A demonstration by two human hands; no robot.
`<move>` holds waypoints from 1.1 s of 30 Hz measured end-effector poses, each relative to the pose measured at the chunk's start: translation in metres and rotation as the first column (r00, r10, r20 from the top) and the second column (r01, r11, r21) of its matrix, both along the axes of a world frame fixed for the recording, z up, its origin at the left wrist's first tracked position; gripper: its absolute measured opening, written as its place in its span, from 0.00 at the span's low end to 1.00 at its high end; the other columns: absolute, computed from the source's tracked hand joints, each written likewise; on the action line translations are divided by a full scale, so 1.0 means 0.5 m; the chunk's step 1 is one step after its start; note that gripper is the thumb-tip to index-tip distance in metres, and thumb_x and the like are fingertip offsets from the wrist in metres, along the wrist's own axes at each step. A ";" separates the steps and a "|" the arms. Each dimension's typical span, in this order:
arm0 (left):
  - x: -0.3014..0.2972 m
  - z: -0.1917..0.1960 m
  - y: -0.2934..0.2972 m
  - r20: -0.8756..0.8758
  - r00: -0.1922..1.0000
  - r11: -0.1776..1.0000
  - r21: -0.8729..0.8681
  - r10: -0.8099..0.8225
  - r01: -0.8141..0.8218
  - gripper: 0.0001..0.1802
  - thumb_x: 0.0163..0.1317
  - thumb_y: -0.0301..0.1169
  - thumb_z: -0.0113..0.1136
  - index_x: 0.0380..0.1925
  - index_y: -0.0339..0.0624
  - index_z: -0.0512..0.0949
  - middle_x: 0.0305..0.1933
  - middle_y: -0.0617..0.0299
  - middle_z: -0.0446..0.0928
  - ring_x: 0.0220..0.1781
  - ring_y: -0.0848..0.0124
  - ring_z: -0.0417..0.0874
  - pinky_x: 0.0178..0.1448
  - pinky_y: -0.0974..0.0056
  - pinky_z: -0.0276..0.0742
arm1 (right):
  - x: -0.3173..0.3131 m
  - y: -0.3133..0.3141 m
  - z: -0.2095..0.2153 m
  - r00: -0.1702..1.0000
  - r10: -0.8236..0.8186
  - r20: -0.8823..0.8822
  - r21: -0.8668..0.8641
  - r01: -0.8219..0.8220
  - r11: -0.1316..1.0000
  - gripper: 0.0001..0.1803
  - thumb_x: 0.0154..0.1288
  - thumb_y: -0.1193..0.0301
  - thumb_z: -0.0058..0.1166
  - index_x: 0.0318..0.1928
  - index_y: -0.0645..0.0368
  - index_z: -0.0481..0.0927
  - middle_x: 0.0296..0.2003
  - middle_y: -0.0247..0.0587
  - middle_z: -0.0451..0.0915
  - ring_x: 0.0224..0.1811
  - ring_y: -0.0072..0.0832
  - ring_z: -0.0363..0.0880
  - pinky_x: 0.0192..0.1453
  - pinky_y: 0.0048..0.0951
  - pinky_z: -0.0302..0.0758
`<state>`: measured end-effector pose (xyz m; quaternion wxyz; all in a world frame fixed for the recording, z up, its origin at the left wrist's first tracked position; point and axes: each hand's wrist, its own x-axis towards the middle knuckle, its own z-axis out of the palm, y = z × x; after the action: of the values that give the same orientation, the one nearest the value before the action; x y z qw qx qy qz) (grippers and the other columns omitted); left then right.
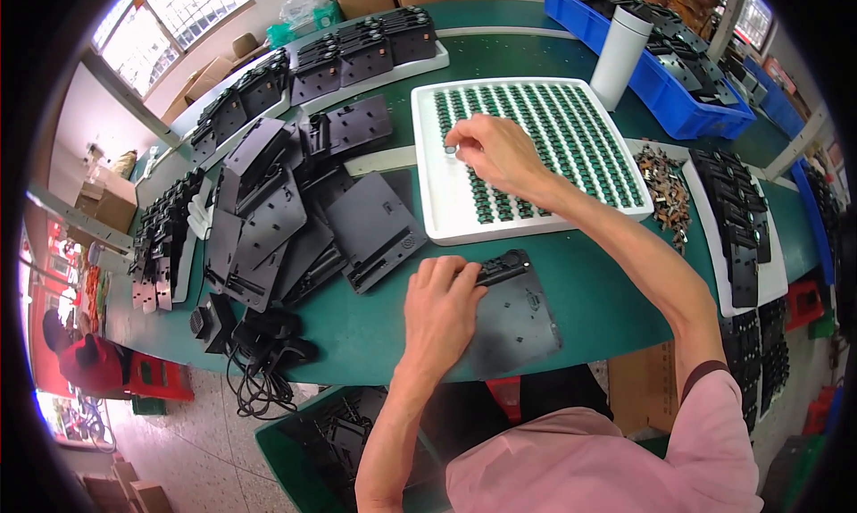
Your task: The person assembles small plastic and metal components onto a black plastic base plate by hand, taking the parts from a plastic tray and a parts bin.
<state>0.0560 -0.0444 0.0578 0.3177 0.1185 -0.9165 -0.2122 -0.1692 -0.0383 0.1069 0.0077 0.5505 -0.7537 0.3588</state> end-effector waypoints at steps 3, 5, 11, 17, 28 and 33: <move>0.005 0.000 -0.005 -0.009 1.000 1.000 -0.001 -0.022 0.022 0.17 0.51 0.23 0.70 0.43 0.36 0.82 0.43 0.57 0.78 0.45 0.55 0.77 0.50 0.54 0.75 | -0.027 -0.075 -0.035 0.978 -0.070 -0.197 0.088 0.089 0.992 0.08 0.59 0.75 0.58 0.39 0.61 0.86 0.36 0.46 0.83 0.40 0.43 0.83 0.46 0.45 0.77; 0.006 -0.004 -0.007 -0.026 0.999 1.000 0.002 -0.024 0.024 0.16 0.51 0.24 0.70 0.42 0.37 0.82 0.44 0.56 0.78 0.46 0.55 0.77 0.50 0.54 0.74 | -0.026 -0.091 -0.041 0.957 -0.072 -0.281 0.101 0.104 0.989 0.07 0.57 0.76 0.58 0.36 0.60 0.85 0.35 0.44 0.83 0.40 0.43 0.83 0.45 0.45 0.77; 0.012 -0.021 -0.007 -0.031 0.999 1.000 0.000 -0.029 0.029 0.16 0.52 0.26 0.70 0.43 0.37 0.80 0.44 0.57 0.76 0.47 0.57 0.76 0.48 0.56 0.72 | -0.023 -0.099 -0.080 0.815 -0.069 -0.575 0.020 0.098 0.995 0.03 0.56 0.74 0.57 0.30 0.58 0.83 0.31 0.42 0.80 0.38 0.42 0.83 0.41 0.45 0.79; 0.011 -0.020 0.000 -0.050 0.998 0.999 -0.030 -0.039 0.037 0.15 0.53 0.27 0.69 0.41 0.38 0.80 0.44 0.58 0.75 0.47 0.59 0.74 0.48 0.57 0.69 | -0.050 -0.098 -0.052 0.923 -0.062 -0.379 0.110 0.111 0.988 0.03 0.55 0.75 0.55 0.29 0.60 0.81 0.29 0.44 0.81 0.36 0.45 0.82 0.39 0.47 0.75; 0.014 -0.007 -0.005 -0.006 0.999 0.999 0.001 -0.038 0.038 0.15 0.51 0.26 0.70 0.41 0.36 0.83 0.43 0.55 0.79 0.45 0.53 0.78 0.50 0.55 0.75 | -0.002 0.039 0.039 0.879 0.126 0.460 -0.103 -0.088 0.991 0.10 0.67 0.75 0.59 0.48 0.62 0.84 0.27 0.26 0.78 0.30 0.12 0.72 0.35 0.20 0.69; 0.020 -0.004 -0.002 -0.004 0.997 0.997 0.002 -0.075 0.075 0.17 0.48 0.24 0.71 0.40 0.38 0.83 0.42 0.60 0.78 0.45 0.59 0.77 0.49 0.57 0.71 | 0.101 0.193 0.027 0.842 0.126 0.525 -0.022 -0.135 0.991 0.10 0.62 0.76 0.61 0.43 0.67 0.87 0.34 0.41 0.87 0.36 0.22 0.83 0.44 0.28 0.79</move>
<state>0.0658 -0.0456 0.0557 0.3112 0.0841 -0.9194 -0.2253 -0.1189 0.0583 0.1201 -0.2271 0.4816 -0.6907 0.4893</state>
